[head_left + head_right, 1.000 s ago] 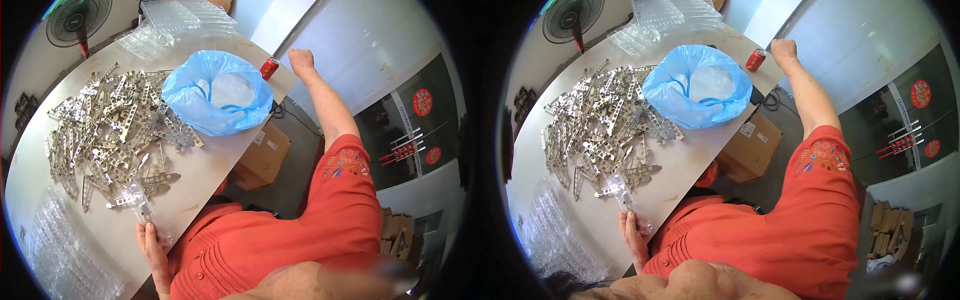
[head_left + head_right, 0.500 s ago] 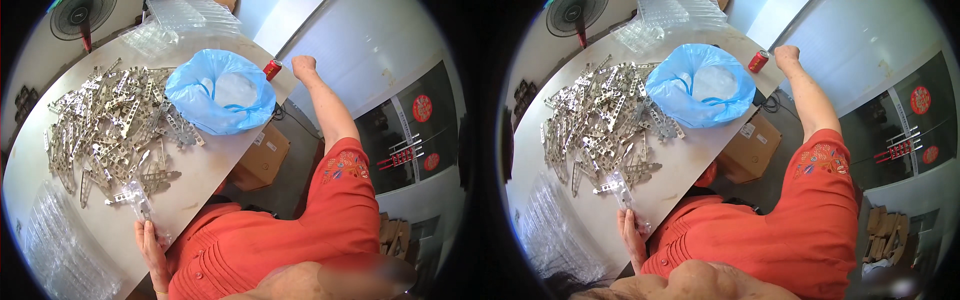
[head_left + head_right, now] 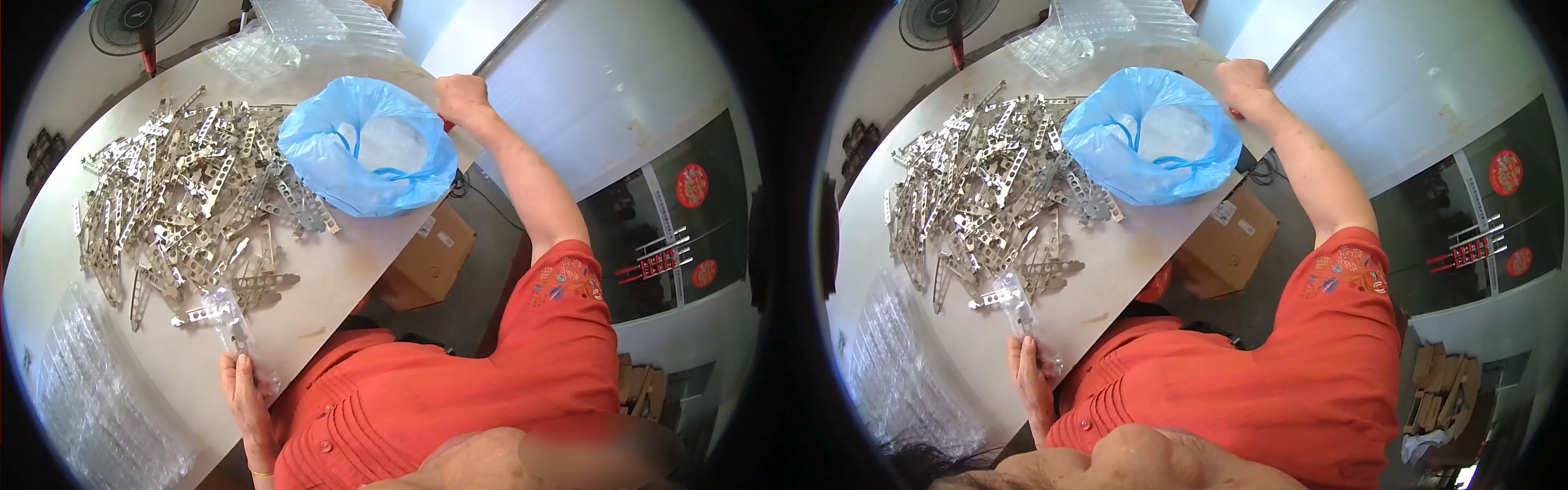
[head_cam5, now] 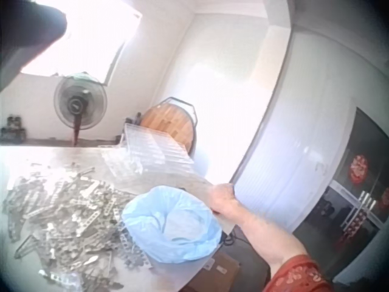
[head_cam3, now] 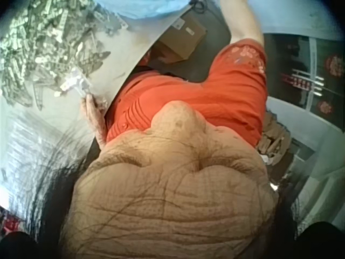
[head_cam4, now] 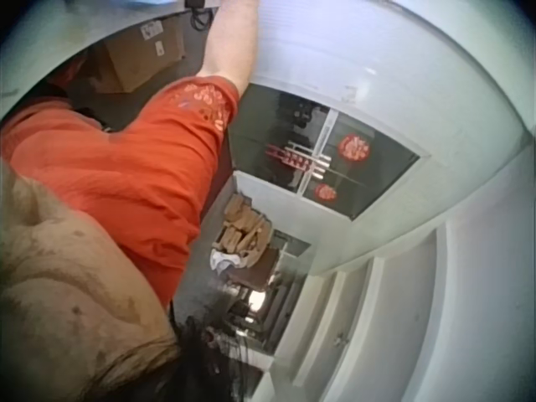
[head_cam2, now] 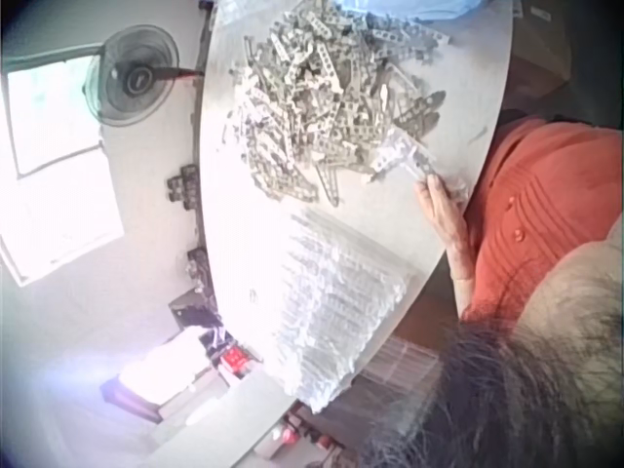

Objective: Placing metal hardware brackets into individual plastic sleeves and organizing them on a workbench.

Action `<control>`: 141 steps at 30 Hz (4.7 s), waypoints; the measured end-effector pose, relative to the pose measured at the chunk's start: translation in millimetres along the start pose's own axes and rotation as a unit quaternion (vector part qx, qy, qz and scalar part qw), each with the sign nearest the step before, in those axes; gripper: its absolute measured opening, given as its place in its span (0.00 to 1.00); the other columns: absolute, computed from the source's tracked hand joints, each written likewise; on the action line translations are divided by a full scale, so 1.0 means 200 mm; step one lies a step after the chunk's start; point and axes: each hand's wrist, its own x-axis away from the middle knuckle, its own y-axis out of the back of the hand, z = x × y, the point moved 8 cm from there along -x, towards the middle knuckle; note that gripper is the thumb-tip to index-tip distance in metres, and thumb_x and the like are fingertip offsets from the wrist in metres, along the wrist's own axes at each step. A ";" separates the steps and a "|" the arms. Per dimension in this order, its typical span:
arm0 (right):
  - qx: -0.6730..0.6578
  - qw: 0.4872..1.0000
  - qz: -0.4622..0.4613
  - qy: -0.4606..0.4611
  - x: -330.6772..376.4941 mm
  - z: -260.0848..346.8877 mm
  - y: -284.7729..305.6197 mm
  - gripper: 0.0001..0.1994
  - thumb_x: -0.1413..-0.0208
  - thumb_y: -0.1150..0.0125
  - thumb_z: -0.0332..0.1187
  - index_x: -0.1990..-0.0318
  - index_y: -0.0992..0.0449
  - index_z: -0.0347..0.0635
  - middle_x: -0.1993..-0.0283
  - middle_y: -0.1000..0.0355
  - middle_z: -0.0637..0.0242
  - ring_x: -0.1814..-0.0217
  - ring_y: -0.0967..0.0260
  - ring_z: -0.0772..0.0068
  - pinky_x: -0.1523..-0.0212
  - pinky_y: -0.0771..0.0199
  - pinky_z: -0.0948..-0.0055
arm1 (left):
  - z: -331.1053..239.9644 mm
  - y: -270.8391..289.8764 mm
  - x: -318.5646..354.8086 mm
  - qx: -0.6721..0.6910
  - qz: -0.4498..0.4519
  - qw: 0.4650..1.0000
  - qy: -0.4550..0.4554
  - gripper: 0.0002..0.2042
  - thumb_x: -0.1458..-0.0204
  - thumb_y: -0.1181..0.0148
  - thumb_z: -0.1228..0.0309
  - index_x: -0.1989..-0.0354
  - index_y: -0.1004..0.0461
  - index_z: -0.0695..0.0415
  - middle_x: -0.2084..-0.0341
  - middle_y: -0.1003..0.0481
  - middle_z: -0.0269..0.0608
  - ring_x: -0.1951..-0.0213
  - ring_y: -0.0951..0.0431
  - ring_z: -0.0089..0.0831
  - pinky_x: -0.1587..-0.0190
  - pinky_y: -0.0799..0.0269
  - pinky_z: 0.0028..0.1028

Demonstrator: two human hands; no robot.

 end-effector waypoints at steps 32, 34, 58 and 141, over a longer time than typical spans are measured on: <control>-0.299 0.767 0.062 0.564 1.13 1.73 0.46 0.04 0.59 0.39 0.31 0.76 0.24 0.41 0.77 0.24 0.56 0.72 0.23 0.53 0.72 0.24 0.57 | -0.03 -0.02 0.05 -0.051 -0.006 0.998 -0.031 0.07 0.33 0.53 0.67 0.64 0.33 0.54 0.73 0.36 0.22 0.73 0.40 0.11 0.74 0.43 0.15; -0.300 0.763 0.062 0.569 1.14 1.75 0.45 0.04 0.60 0.39 0.31 0.76 0.24 0.41 0.77 0.24 0.56 0.72 0.23 0.52 0.72 0.24 0.56 | -0.03 -0.02 0.05 -0.066 -0.014 0.996 -0.051 0.07 0.33 0.53 0.66 0.63 0.32 0.54 0.73 0.36 0.22 0.73 0.41 0.11 0.74 0.44 0.15; -0.652 0.561 0.212 0.464 1.14 1.67 0.46 0.17 0.46 0.36 0.40 0.56 0.28 0.37 0.69 0.23 0.56 0.66 0.24 0.54 0.65 0.26 0.59 | -0.05 -0.06 0.06 -0.102 -0.035 0.992 -0.067 0.06 0.33 0.55 0.68 0.60 0.32 0.55 0.75 0.36 0.24 0.76 0.39 0.11 0.76 0.42 0.15; -0.864 0.322 0.342 0.181 1.07 1.70 0.20 0.06 0.32 0.47 0.33 0.57 0.30 0.41 0.73 0.31 0.69 0.76 0.34 0.80 0.74 0.30 0.78 | -0.11 0.08 0.06 -0.037 -0.035 0.993 -0.110 0.08 0.36 0.46 0.70 0.55 0.27 0.61 0.63 0.25 0.34 0.60 0.26 0.21 0.51 0.31 0.24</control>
